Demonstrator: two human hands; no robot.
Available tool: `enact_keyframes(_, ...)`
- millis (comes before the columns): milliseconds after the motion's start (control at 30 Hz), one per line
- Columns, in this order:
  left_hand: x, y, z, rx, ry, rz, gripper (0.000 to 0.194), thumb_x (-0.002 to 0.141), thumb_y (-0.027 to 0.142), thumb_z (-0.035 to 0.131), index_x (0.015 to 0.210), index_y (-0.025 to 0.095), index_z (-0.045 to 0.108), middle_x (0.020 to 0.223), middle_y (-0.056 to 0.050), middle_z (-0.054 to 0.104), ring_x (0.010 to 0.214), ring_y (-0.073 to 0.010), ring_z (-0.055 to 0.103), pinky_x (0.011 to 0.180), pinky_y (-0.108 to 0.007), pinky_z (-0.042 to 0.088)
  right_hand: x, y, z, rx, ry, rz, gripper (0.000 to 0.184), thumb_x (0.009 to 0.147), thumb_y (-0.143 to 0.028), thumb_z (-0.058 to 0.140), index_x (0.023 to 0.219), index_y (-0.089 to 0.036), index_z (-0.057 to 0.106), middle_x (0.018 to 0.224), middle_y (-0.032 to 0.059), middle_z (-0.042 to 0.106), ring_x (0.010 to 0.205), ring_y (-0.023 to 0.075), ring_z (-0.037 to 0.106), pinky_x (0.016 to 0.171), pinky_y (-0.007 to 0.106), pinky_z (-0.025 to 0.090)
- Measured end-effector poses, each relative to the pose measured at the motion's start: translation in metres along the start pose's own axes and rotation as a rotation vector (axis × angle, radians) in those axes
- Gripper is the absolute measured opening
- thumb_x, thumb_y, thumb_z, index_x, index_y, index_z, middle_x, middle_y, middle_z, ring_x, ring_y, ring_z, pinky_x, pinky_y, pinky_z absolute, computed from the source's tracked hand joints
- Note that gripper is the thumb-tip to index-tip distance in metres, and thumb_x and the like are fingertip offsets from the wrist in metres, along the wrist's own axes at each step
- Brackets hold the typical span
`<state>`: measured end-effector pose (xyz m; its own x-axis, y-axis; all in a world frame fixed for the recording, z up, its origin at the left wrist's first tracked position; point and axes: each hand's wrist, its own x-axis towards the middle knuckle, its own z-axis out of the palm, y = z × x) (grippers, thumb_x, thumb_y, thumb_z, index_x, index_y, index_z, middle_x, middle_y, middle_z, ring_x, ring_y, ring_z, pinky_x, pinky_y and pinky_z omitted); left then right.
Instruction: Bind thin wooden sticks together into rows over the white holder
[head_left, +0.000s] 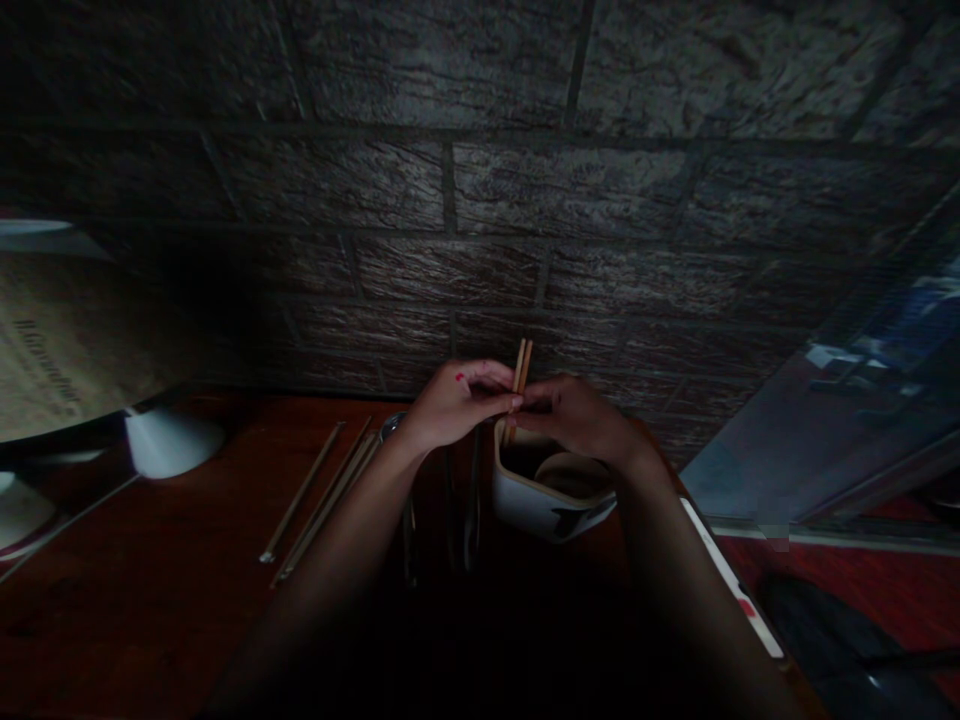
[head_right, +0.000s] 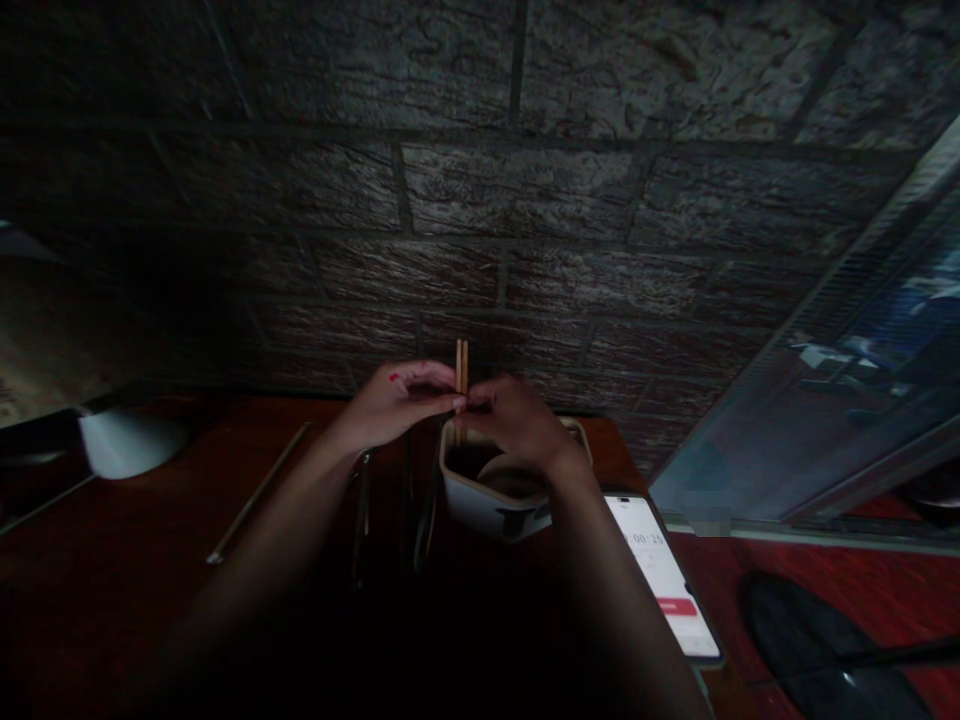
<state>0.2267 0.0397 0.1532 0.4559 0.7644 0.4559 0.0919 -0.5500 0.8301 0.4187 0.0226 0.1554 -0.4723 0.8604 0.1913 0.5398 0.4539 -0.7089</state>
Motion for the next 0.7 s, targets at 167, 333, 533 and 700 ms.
enact_keyframes(167, -0.001, 0.004, -0.001, 0.008, 0.004, -0.002, 0.014, 0.077, 0.024, 0.072, 0.087, 0.014, 0.070, 0.085, -0.004, 0.073, 0.080, -0.0146, 0.067, 0.078, -0.027, 0.053, -0.003, -0.006, -0.002, -0.013, 0.006, 0.002, 0.028, 0.084, -0.038, 0.061, 0.096, -0.017, 0.076, 0.084, 0.0010, 0.073, 0.078, 0.0183, 0.063, 0.066, 0.026, 0.043)
enact_keyframes(333, -0.004, 0.017, -0.003, 0.013, -0.046, -0.036, 0.013, 0.077, 0.024, 0.072, 0.085, 0.014, 0.070, 0.083, -0.004, 0.073, 0.079, -0.0154, 0.067, 0.074, -0.027, 0.053, -0.013, -0.020, -0.006, -0.030, -0.014, 0.004, 0.026, 0.084, -0.038, 0.062, 0.091, -0.017, 0.076, 0.078, 0.0013, 0.072, 0.073, 0.0170, 0.063, 0.062, 0.024, 0.041)
enact_keyframes(533, -0.009, 0.027, -0.006, 0.003, -0.125, -0.046, 0.010, 0.078, 0.023, 0.072, 0.083, 0.014, 0.070, 0.080, -0.003, 0.072, 0.075, -0.0141, 0.066, 0.069, -0.024, 0.052, -0.022, -0.033, -0.007, -0.056, -0.061, 0.023, 0.022, 0.083, -0.033, 0.062, 0.085, -0.017, 0.077, 0.070, 0.0005, 0.069, 0.063, 0.0137, 0.058, 0.055, 0.023, 0.037)
enact_keyframes(700, -0.011, 0.029, -0.011, 0.033, -0.221, -0.035, 0.009, 0.078, 0.022, 0.071, 0.084, 0.014, 0.071, 0.079, -0.003, 0.072, 0.074, -0.0144, 0.066, 0.069, -0.025, 0.052, -0.024, -0.041, -0.006, -0.133, -0.096, 0.040, 0.021, 0.082, -0.029, 0.060, 0.076, -0.016, 0.076, 0.058, -0.0018, 0.061, 0.054, 0.0102, 0.052, 0.049, 0.021, 0.032)
